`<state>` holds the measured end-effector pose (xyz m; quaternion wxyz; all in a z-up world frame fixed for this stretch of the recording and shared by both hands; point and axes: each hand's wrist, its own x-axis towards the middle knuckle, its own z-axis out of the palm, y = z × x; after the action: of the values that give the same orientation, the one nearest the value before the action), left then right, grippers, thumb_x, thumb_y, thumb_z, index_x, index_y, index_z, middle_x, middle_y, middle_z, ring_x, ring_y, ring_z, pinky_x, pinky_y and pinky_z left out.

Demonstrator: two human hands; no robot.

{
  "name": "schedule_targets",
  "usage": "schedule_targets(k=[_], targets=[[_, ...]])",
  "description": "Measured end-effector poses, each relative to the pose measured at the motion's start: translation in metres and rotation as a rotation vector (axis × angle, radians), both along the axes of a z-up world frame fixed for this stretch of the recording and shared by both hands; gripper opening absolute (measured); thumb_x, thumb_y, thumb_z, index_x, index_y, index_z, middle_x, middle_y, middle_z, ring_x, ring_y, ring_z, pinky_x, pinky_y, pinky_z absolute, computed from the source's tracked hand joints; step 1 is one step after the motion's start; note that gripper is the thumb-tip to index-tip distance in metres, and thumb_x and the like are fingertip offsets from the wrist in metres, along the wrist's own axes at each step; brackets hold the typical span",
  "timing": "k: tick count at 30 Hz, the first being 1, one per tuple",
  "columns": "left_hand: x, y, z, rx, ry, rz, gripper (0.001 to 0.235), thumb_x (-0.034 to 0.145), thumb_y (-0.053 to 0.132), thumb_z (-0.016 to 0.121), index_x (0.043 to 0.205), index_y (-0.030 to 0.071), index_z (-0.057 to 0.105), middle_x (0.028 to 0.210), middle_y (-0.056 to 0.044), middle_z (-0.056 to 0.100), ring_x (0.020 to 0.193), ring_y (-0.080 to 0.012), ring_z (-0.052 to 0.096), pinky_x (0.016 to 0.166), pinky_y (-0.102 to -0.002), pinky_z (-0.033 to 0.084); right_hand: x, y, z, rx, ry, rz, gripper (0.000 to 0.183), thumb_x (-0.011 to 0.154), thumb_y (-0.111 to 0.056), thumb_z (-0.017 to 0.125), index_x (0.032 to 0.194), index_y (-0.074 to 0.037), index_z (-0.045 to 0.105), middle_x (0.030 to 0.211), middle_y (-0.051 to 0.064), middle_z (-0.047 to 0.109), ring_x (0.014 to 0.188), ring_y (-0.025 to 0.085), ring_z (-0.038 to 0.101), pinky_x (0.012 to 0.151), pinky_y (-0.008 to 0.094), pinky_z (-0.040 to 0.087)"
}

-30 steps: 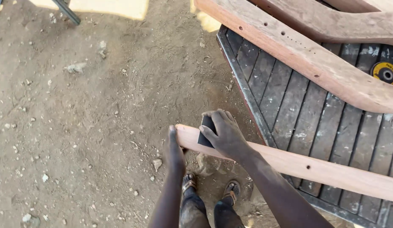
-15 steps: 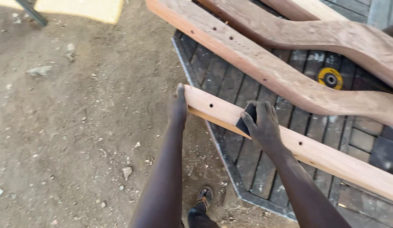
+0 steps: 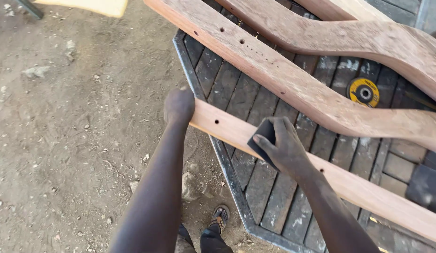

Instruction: Sanding a long wooden beam with sandpaper on a workbench

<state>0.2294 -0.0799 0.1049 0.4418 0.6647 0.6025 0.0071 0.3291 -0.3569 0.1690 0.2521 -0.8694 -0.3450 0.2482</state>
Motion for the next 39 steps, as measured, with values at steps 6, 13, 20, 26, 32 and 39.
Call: schedule_targets(k=[6,13,20,26,32,39], targets=[[-0.015,-0.016,0.044,-0.024,0.103,0.020,0.052,0.094,0.030,0.037,0.121,0.001,0.071,0.121,-0.024,0.072,0.121,-0.0422,0.066,0.102,-0.056,0.052,0.019,-0.032,-0.011,-0.144,0.004,0.038,0.069,0.088,-0.062,0.066,0.129,-0.009,0.053,0.112,0.018,0.051,0.117,0.043,0.052,0.101,0.055,0.040],[-0.012,-0.014,0.033,-0.062,0.037,0.054,0.054,0.094,0.034,0.039,0.123,0.000,0.068,0.126,-0.028,0.069,0.127,-0.0460,0.061,0.108,-0.059,0.047,0.031,-0.029,-0.002,-0.330,-0.054,0.027,0.062,0.091,-0.048,0.066,0.133,-0.005,0.052,0.111,0.020,0.056,0.114,0.042,0.058,0.098,0.056,0.047],[-0.017,-0.012,0.018,-0.035,-0.053,0.126,0.046,0.096,0.033,0.038,0.114,0.005,0.069,0.119,-0.027,0.070,0.124,-0.0453,0.062,0.104,-0.059,0.048,0.000,0.130,-0.026,-0.092,-0.008,0.166,0.066,0.088,-0.061,0.065,0.128,-0.010,0.050,0.121,0.018,0.057,0.120,0.041,0.057,0.100,0.057,0.047],[-0.035,0.014,-0.077,0.076,-0.012,-0.015,0.042,0.096,0.023,0.041,0.106,0.000,0.076,0.110,-0.028,0.074,0.119,-0.0468,0.065,0.100,-0.054,0.052,0.001,0.113,-0.035,-0.145,-0.073,0.177,0.067,0.092,-0.067,0.056,0.131,-0.014,0.047,0.127,0.015,0.055,0.125,0.039,0.056,0.102,0.056,0.047],[-0.030,0.020,-0.099,0.381,0.025,-0.029,0.031,0.089,0.019,0.050,0.093,0.005,0.078,0.090,-0.023,0.073,0.097,-0.0431,0.071,0.083,-0.052,0.057,-0.006,0.112,-0.022,-0.206,-0.127,0.107,0.059,0.091,-0.062,0.061,0.126,-0.015,0.051,0.120,0.014,0.058,0.122,0.036,0.059,0.100,0.055,0.046],[-0.028,-0.003,-0.004,0.069,-0.088,0.252,0.032,0.094,0.031,0.043,0.105,0.013,0.068,0.102,-0.026,0.074,0.110,-0.0462,0.069,0.093,-0.059,0.054,-0.009,0.190,-0.060,-0.078,-0.128,0.134,0.068,0.092,-0.066,0.060,0.132,-0.012,0.048,0.128,0.015,0.058,0.124,0.036,0.059,0.102,0.054,0.047]])
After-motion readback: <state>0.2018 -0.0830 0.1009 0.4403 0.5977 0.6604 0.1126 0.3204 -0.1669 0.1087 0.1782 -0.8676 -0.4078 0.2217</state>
